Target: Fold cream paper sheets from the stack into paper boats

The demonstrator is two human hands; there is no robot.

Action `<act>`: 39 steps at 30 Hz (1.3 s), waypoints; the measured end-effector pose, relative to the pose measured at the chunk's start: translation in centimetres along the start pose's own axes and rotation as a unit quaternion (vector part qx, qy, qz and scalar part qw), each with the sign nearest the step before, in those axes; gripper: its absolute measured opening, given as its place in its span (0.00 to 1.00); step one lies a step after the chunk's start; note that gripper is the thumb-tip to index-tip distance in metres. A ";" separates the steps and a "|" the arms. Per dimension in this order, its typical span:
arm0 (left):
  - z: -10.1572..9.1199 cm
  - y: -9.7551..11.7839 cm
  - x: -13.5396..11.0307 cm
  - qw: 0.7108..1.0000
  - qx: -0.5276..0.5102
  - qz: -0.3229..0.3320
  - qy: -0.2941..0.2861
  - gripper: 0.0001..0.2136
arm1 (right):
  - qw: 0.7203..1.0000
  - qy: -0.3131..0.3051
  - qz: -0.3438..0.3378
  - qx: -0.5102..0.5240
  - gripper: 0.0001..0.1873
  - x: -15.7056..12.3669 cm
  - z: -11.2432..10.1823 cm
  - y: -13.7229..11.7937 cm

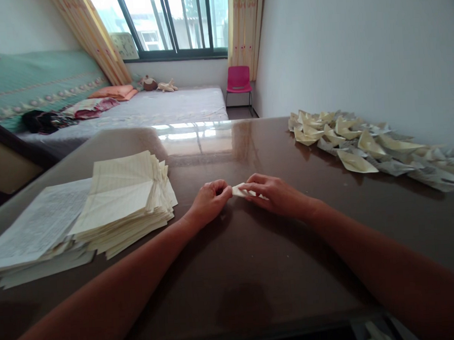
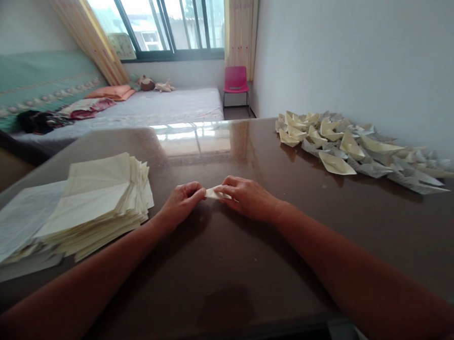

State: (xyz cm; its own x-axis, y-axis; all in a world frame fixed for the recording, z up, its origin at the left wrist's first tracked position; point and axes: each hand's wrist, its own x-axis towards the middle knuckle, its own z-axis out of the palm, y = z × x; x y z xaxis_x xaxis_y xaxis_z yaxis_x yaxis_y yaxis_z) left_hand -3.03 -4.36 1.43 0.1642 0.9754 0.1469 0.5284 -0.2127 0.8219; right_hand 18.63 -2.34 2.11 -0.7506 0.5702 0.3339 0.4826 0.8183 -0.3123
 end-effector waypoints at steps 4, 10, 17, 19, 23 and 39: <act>0.0 -0.1 0.0 0.997 0.073 0.016 0.000 0.16 | 0.999 -0.023 -0.026 -0.008 0.17 0.0 0.0 0.2; 0.5 -0.1 -0.4 0.989 0.142 0.051 0.005 0.18 | 0.989 -0.056 0.052 -0.128 0.18 0.2 0.0 -0.7; 1.2 1.0 -1.4 0.985 0.170 0.033 0.026 0.15 | 0.997 0.037 0.052 -0.042 0.16 0.4 0.9 -1.2; 1.5 1.3 -1.7 0.984 0.174 0.029 0.020 0.15 | 0.997 0.070 0.039 -0.012 0.18 0.4 1.2 -1.5; 1.8 1.4 -1.8 0.977 0.205 0.056 0.010 0.19 | 0.994 0.103 0.015 0.020 0.18 0.5 1.6 -2.1; 2.1 2.3 -2.5 0.952 0.294 0.081 -0.021 0.23 | 0.981 0.084 0.177 -0.008 0.19 0.3 1.7 -2.5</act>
State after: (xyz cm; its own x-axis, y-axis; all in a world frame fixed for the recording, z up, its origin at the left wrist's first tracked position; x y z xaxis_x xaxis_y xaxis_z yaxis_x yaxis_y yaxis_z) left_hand -0.46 -7.41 1.76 0.3091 0.9267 0.2138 0.8663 -0.3671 0.3389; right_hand 16.50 -4.32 1.49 -0.4506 0.8213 0.3499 0.7072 0.5676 -0.4215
